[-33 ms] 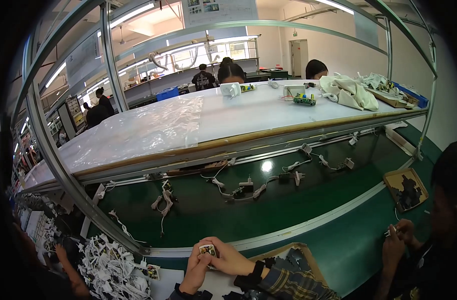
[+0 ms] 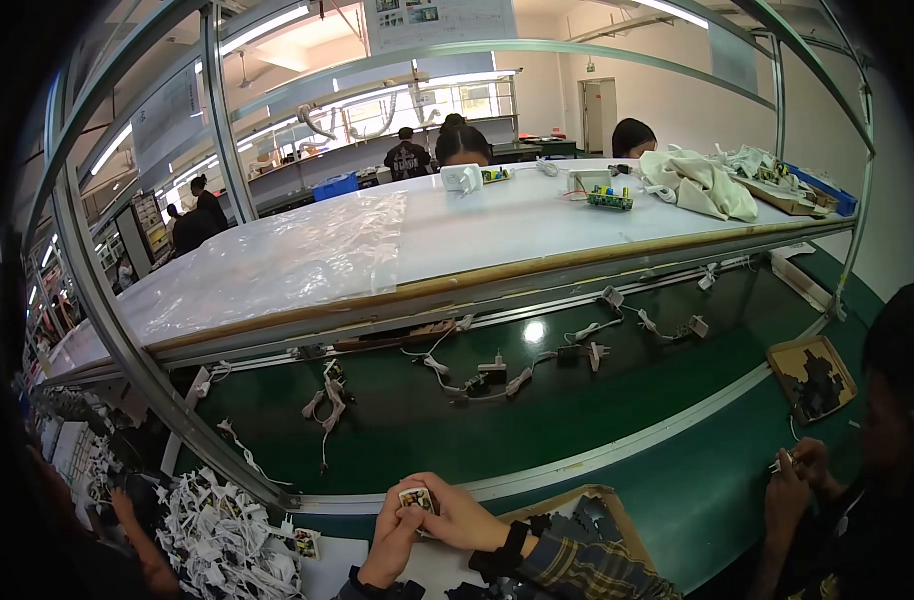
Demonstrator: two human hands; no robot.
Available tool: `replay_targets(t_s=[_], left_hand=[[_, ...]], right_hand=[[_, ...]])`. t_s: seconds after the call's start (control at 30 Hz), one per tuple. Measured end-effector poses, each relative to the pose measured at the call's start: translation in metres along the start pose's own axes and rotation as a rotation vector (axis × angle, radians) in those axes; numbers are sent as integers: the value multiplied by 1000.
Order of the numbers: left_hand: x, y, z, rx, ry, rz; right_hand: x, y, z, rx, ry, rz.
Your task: The person connects a circuit board to a power cord and places the assembly on a conveyor belt. They then insert a similar assembly into a plastic housing and place the unit into a tray.
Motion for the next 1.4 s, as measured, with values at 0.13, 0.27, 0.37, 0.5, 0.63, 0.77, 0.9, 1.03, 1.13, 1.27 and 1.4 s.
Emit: replay_targets(t_s=[0.13, 0.27, 0.37, 0.5, 0.63, 0.77, 0.9, 1.03, 1.13, 1.27, 1.4], left_hand=[[-1, 11, 2, 52, -21, -80], [-2, 11, -2, 17, -79, -238], [-9, -6, -4, 26, -32, -313], [-13, -15, -9, -31, -31, -303], [-10, -19, -12, 7, -11, -111], [-10, -19, -17, 106, -34, 51], [-28, -25, -13, 119, -246, 249], [-56, -18, -23, 27, -382, 378], [-60, -23, -21, -33, -321, 427], [-50, -32, -17, -162, -117, 516], [-48, -39, -24, -228, 9, 546]], right_hand=[[1, 0, -3, 23, -32, -61], [0, 0, 0, 42, -8, -56], [-2, 0, 3, 224, 163, 596], [10, 5, 5, 223, 101, 562], [10, 17, 4, 279, 84, 501], [0, 12, 7, 331, 181, 427], [-22, -7, 42, 151, 107, 208], [-61, -9, 127, -24, -78, -665], [-112, -55, 163, 134, -183, -1159], [-171, -124, 160, 499, -242, -1272], [-176, -134, 150, 543, -244, -1510]])
Point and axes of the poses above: each hand's wrist, its own z-axis towards the middle knuckle, its own x-axis out of the palm, y = z × x, the point moved 2 cm from there along z, towards the middle knuckle, and after that the axes turned 15 degrees about y, right-handed, at the moved point
